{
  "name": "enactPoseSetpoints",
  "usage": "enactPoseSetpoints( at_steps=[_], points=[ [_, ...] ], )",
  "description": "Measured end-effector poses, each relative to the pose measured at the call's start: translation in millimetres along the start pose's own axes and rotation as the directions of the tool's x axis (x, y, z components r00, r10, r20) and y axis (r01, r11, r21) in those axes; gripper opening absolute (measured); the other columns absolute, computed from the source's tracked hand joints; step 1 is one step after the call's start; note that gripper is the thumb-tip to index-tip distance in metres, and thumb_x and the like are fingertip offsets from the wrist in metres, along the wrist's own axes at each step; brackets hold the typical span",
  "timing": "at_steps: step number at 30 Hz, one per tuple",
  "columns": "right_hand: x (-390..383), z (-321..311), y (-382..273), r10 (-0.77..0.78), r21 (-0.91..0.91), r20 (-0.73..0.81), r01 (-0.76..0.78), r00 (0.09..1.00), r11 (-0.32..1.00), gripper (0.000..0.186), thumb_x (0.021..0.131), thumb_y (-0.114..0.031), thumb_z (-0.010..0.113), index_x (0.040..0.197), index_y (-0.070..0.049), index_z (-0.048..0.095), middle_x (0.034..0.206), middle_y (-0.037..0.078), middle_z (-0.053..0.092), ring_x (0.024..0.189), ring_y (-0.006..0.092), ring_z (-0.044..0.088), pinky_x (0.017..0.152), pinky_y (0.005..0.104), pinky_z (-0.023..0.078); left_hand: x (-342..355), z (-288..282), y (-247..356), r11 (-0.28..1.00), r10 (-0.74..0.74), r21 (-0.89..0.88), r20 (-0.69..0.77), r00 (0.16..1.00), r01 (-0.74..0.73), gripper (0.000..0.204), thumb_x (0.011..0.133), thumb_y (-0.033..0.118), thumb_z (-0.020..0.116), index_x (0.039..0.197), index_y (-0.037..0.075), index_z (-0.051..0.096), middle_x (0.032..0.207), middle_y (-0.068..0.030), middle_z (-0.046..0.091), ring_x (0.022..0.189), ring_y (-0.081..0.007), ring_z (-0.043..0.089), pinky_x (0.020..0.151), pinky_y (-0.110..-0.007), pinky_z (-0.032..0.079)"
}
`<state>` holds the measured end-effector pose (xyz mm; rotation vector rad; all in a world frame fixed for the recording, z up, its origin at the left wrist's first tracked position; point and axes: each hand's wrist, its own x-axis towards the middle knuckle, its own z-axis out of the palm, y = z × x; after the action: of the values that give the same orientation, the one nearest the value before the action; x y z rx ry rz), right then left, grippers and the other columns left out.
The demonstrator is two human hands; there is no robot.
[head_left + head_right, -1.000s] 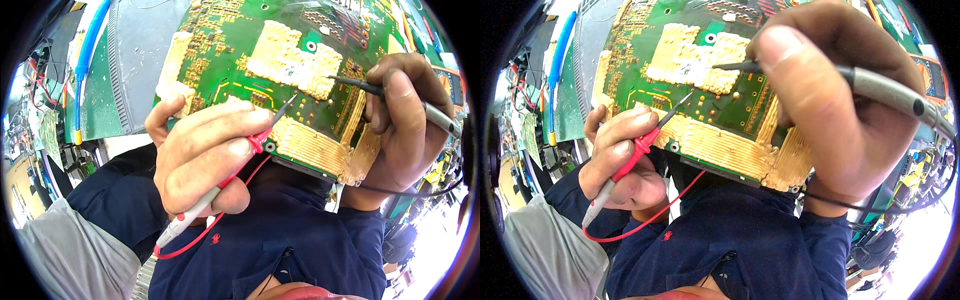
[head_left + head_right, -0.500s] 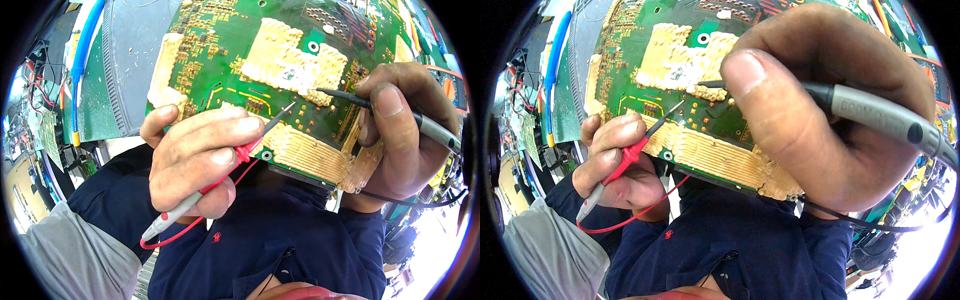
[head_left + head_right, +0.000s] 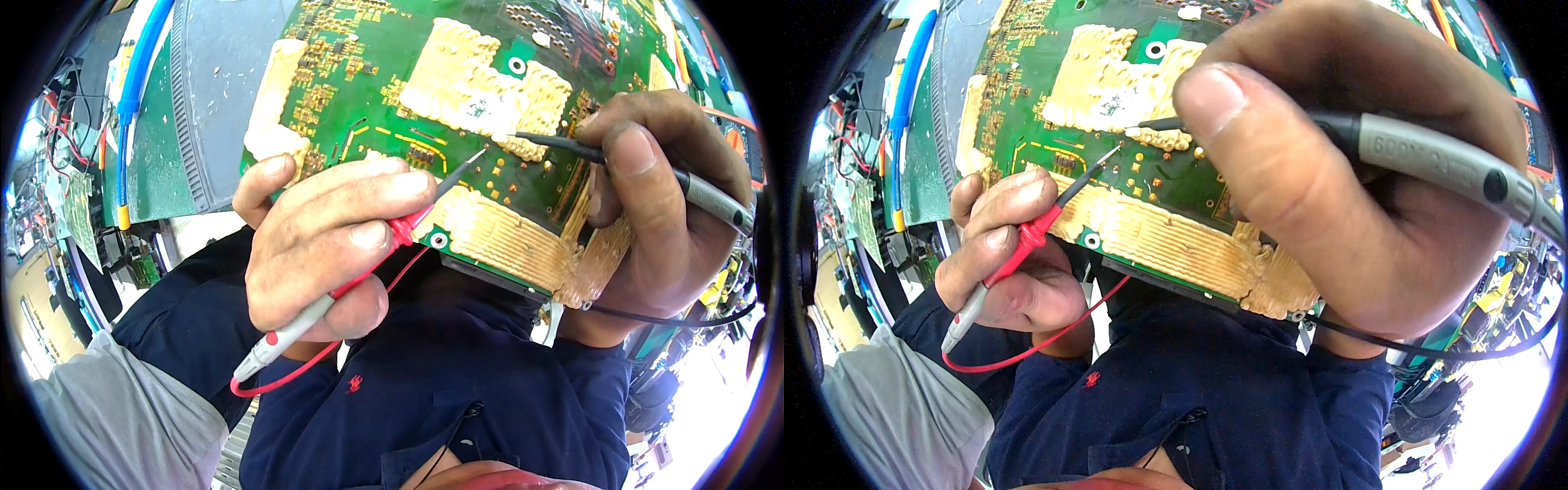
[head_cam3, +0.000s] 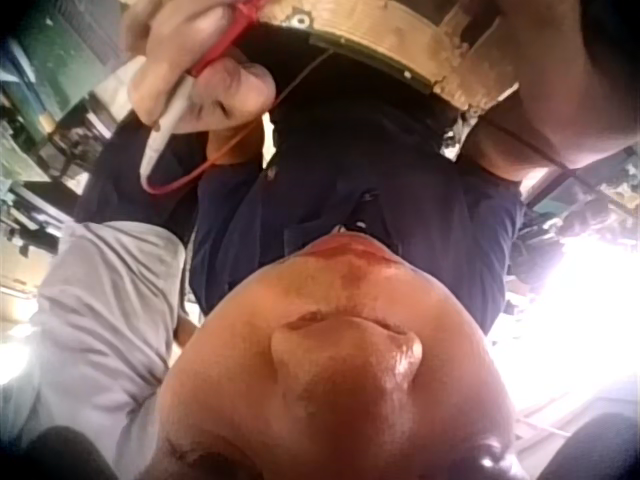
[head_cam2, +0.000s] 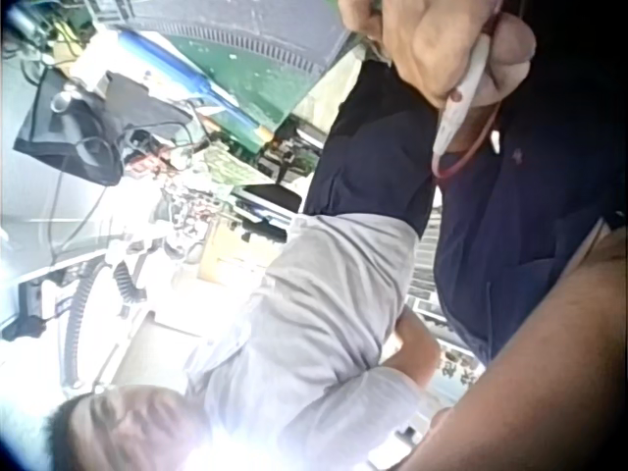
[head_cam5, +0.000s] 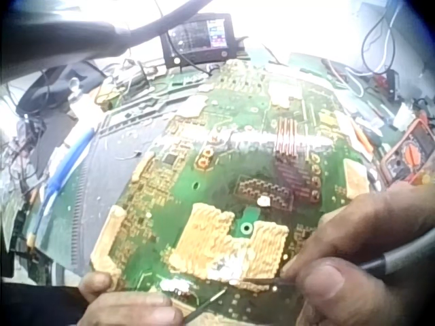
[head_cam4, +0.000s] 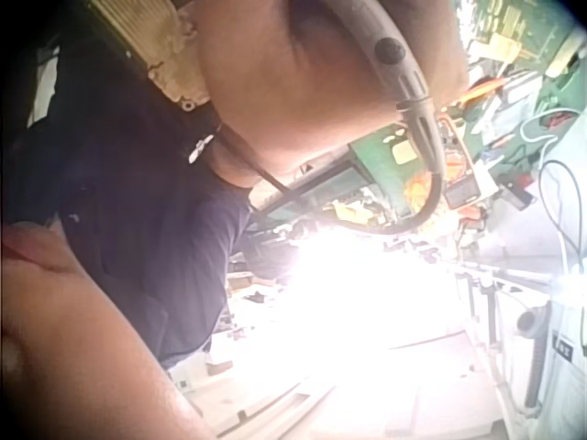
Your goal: The person uses a multimeter probe and a soldering iron to work on a large circuit board, then picks up and turns over a heavy internal component.
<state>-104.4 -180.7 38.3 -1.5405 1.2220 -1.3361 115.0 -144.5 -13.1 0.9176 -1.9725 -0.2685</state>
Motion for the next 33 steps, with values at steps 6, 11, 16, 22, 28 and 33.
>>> enactPoseSetpoints(
  at_steps=[6, 11, 16, 22, 28, 33],
  points=[
    [-1.4, 5.5, -2.4, 0.097, 0.017, -0.129, -0.096, 0.987, 0.995, 0.021, 0.08, -0.013, 0.063, 0.079, 0.007, 0.062, 0.058, 0.007, 0.055, 0.046, 0.0064, 0.045, 0.046, 0.0186, 0.03, -0.2, -2.4, -1.9, 1.0, 0.027, -0.005, 0.004, 1.0, -0.027, 0.038, 0.102, 0.039, 0.029, 0.109, 0.005, 0.043, 0.091, -0.0192, 0.068, 0.087, -0.0276, 0.068, 0.105, -0.042, 0.032],
    [-2.2, 0.6, 0.2, 0.04, 0.012, -0.076, -0.039, 0.996, 0.999, 0.022, 0.08, -0.014, 0.064, 0.079, 0.008, 0.062, 0.059, 0.008, 0.056, 0.046, 0.0067, 0.046, 0.046, 0.0184, 0.031, -0.7, 3.3, -0.1, 1.0, 0.005, -0.022, -0.05, 0.999, -0.006, 0.038, 0.102, 0.04, 0.029, 0.108, 0.005, 0.044, 0.09, -0.0192, 0.068, 0.087, -0.0272, 0.068, 0.105, -0.042, 0.032],
    [-1.5, -2.1, 1.2, 0.018, 0.03, -0.028, -0.018, 0.999, 0.999, 0.022, 0.079, -0.014, 0.065, 0.079, 0.008, 0.063, 0.06, 0.009, 0.057, 0.046, 0.0071, 0.047, 0.046, 0.0186, 0.032, -1.0, 4.8, 1.9, 0.999, -0.016, -0.029, -0.067, 0.998, 0.014, 0.039, 0.102, 0.041, 0.03, 0.108, 0.005, 0.044, 0.089, -0.019, 0.068, 0.087, -0.0266, 0.068, 0.105, -0.042, 0.032],
    [-2.0, -0.1, 1.3, -0.018, 0.006, -0.052, 0.018, 0.998, 1.0, 0.022, 0.079, -0.013, 0.066, 0.081, 0.009, 0.065, 0.064, 0.011, 0.061, 0.048, 0.0079, 0.05, 0.048, 0.0184, 0.035, -0.8, 4.4, 2.8, 1.0, -0.014, 0.005, -0.055, 0.998, 0.014, 0.039, 0.102, 0.041, 0.028, 0.108, 0.006, 0.044, 0.09, -0.0191, 0.068, 0.087, -0.0262, 0.068, 0.105, -0.041, 0.032],
    [-2.4, -0.9, 3.6, -0.029, 0.057, -0.03, 0.031, 0.999, 0.998, 0.022, 0.08, -0.014, 0.066, 0.083, 0.009, 0.065, 0.063, 0.011, 0.061, 0.048, 0.0083, 0.05, 0.048, 0.0185, 0.036, -1.8, 8.0, 3.9, 1.0, -0.03, -0.004, -0.094, 0.995, 0.03, 0.039, 0.102, 0.041, 0.027, 0.108, 0.006, 0.044, 0.091, -0.0192, 0.068, 0.088, -0.0264, 0.068, 0.105, -0.041, 0.032],
    [-3.0, 0.2, 3.5, -0.058, 0.033, -0.033, 0.059, 0.998, 0.998, 0.023, 0.08, -0.014, 0.066, 0.083, 0.009, 0.065, 0.062, 0.01, 0.059, 0.049, 0.008, 0.05, 0.048, 0.0184, 0.035, -3.7, 11.6, 4.6, 0.999, -0.039, -0.007, -0.144, 0.989, 0.038, 0.039, 0.102, 0.041, 0.027, 0.108, 0.006, 0.044, 0.091, -0.0194, 0.068, 0.088, -0.0269, 0.068, 0.105, -0.041, 0.033]
  ],
)
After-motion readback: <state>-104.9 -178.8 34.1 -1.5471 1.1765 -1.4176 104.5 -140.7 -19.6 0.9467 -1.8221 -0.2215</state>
